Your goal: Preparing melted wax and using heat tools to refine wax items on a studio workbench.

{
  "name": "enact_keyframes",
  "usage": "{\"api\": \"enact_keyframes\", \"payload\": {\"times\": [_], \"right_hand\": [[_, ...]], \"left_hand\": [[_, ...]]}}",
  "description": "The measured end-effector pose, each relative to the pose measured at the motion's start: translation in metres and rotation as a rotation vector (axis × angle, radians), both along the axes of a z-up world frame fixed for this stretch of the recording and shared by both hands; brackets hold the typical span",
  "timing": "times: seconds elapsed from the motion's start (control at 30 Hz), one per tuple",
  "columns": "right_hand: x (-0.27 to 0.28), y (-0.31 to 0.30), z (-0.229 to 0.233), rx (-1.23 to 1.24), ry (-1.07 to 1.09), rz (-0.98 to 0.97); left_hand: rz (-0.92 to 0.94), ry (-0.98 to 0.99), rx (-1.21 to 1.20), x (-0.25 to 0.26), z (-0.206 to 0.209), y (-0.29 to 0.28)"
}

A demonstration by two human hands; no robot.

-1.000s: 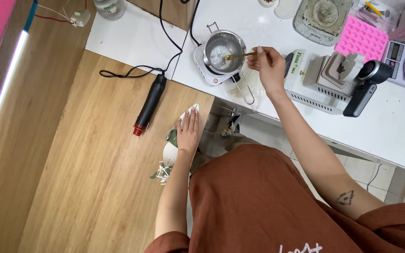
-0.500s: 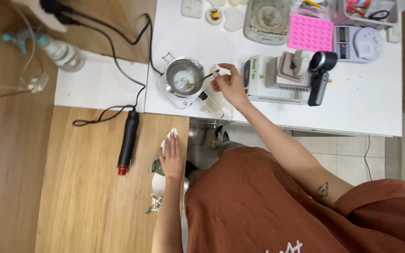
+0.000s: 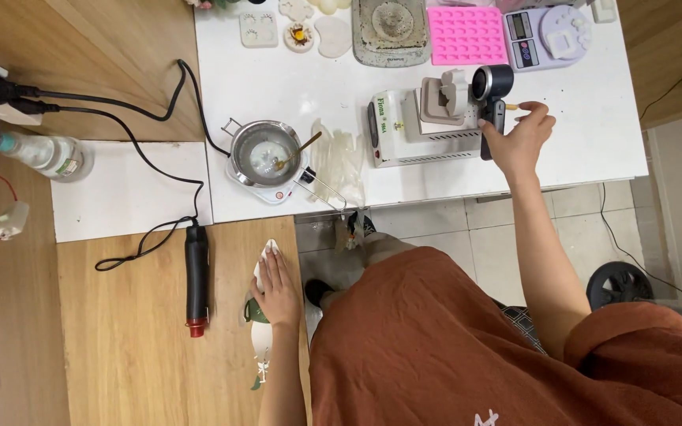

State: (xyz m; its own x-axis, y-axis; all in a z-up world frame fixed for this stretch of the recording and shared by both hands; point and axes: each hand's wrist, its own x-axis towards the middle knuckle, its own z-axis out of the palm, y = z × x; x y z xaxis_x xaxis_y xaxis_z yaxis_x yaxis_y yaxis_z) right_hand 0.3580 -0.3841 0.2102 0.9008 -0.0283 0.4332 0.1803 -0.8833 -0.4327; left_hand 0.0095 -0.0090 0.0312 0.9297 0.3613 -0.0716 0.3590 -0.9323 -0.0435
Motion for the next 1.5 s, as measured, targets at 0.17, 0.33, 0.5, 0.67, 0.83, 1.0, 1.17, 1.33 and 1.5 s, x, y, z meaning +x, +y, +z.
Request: {"api": "enact_keyframes", "payload": {"times": [0.17, 0.33, 0.5, 0.67, 0.83, 1.0, 1.17, 1.33, 1.5], "right_hand": [[0.034, -0.043, -0.063, 0.032, 0.288, 0.059], [0.038, -0.051, -0.068, -0.079, 0.242, 0.107], [-0.065, 0.046, 0.059, 0.274, 0.235, 0.316], [-0.151, 0.118, 0.075, 0.454, 0.541, 0.529], [-0.217, 0.206, 0.035, 0.202, 0.774, 0.793], [-0.222, 0.243, -0.032, 0.202, 0.674, 0.921], [-0.214, 0.269, -0.042, 0.121, 0.675, 0.916], [-0.201, 0.275, -0.062, -0.037, 0.580, 1.001], [-0.198, 0.275, -0.074, -0.105, 0.649, 0.966]], "left_hand": [[0.004, -0.016, 0.007, 0.002, -0.005, -0.004], [0.028, -0.106, -0.013, -0.005, -0.020, -0.001], [0.051, -0.115, -0.050, -0.010, -0.031, 0.001], [0.056, -0.099, -0.065, -0.013, -0.036, 0.001], [0.013, -0.091, -0.048, -0.014, -0.034, 0.005], [0.008, -0.132, -0.062, -0.015, -0.040, 0.004], [0.021, -0.132, -0.061, -0.016, -0.038, 0.002], [-0.019, -0.037, -0.021, -0.017, -0.029, 0.004], [-0.032, -0.024, -0.012, -0.014, -0.034, 0.004]]}}
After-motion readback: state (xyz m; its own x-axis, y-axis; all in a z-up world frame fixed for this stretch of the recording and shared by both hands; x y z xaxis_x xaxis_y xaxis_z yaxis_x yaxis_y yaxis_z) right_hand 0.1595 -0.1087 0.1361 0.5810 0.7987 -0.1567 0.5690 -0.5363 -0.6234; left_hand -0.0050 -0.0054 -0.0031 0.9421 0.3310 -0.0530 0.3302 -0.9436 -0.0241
